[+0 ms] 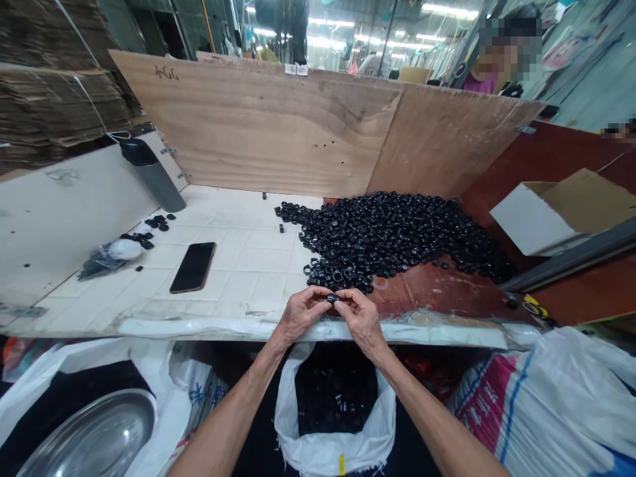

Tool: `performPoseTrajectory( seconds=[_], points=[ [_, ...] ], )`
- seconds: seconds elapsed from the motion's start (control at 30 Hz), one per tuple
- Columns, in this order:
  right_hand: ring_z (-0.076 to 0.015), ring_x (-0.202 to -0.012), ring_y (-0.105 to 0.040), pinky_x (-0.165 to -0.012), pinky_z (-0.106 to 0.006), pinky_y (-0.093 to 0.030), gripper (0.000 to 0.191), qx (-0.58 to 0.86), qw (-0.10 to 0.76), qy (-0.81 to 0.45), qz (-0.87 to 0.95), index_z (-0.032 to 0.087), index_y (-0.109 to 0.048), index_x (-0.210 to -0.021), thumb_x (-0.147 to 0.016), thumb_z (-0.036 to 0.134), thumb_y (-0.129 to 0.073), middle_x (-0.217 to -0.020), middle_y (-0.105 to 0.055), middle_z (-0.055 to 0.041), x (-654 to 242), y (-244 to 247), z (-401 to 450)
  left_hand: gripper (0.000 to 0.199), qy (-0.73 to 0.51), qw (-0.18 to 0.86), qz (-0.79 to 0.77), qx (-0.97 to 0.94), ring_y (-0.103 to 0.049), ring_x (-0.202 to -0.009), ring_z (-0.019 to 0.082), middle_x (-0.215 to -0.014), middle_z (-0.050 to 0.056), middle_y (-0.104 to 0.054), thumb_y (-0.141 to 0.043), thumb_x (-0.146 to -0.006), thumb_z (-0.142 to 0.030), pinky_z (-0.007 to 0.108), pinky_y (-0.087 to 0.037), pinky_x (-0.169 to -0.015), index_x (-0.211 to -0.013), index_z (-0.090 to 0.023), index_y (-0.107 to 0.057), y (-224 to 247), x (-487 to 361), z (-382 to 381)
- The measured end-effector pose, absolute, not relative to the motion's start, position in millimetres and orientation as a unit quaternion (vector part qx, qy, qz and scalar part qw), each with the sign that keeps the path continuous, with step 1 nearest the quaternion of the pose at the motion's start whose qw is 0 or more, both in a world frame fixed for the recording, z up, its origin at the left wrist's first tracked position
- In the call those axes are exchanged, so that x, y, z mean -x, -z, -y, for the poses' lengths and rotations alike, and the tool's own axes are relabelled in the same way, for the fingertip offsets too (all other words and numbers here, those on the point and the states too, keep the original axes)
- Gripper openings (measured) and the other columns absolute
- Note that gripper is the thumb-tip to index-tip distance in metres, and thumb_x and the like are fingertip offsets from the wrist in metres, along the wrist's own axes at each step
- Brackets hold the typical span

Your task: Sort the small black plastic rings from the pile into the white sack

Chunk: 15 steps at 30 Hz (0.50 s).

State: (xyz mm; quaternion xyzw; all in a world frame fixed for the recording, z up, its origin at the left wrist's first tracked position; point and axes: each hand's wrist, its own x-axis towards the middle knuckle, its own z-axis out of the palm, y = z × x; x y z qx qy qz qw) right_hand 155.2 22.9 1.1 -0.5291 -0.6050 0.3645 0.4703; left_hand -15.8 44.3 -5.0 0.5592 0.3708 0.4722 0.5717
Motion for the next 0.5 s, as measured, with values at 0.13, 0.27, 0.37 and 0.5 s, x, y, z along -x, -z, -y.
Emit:
performPoseTrajectory(
  seconds=[0.13,0.27,0.37,0.5],
  points=[
    [-0.0186,-0.082,-0.066,-0.071,-0.028,-0.054,0.017,0.542,0.463,-0.310,0.629,0.020,-0.069,-0.097,-0.090,0.030,-0.058,-0.093,-0.068,-0.0065,-148.4,-7.9,-22.3,0.027,-0.488,0.566,-0.362,-0.557,-0.070,-0.088,0.020,-0.098,0.007,-0.073,-0.071,-0.081,-0.032,0.034,-0.059,-0.083,-0.102,-0.015,-0.067,5.0,16.0,-43.4],
    [-0.0169,-0.068,-0.064,-0.067,-0.028,-0.052,0.018,0.557,0.448,-0.266,0.647,0.019,-0.068,-0.094,-0.093,0.032,-0.055,-0.081,-0.068,-0.0046,-144.2,-9.5,-22.6,0.024,-0.500,0.542,-0.364,-0.568,-0.069,-0.090,0.019,-0.099,0.007,-0.072,-0.071,-0.081,-0.028,0.032,-0.057,-0.087,-0.101,-0.015,-0.069,4.0,16.1,-42.8],
    [-0.0189,-0.075,-0.065,-0.074,-0.030,-0.050,0.022,0.546,0.431,-0.215,0.686,0.019,-0.069,-0.087,-0.095,0.031,-0.052,-0.081,-0.070,-0.0057,-144.3,-8.7,-22.4,0.022,-0.500,0.534,-0.362,-0.577,-0.068,-0.092,0.019,-0.099,0.007,-0.071,-0.071,-0.082,-0.028,0.031,-0.056,-0.088,-0.099,-0.015,-0.069,2.8,16.0,-42.4],
    [-0.0180,-0.077,-0.064,-0.073,-0.029,-0.051,0.023,0.524,0.441,-0.219,0.695,0.017,-0.064,-0.110,-0.094,0.028,-0.053,-0.088,-0.068,-0.0067,-147.6,-8.5,-20.2,0.025,-0.496,0.546,-0.363,-0.569,-0.068,-0.090,0.019,-0.099,0.007,-0.072,-0.072,-0.081,-0.029,0.031,-0.057,-0.084,-0.101,-0.014,-0.069,1.0,16.4,-41.9]
  ],
)
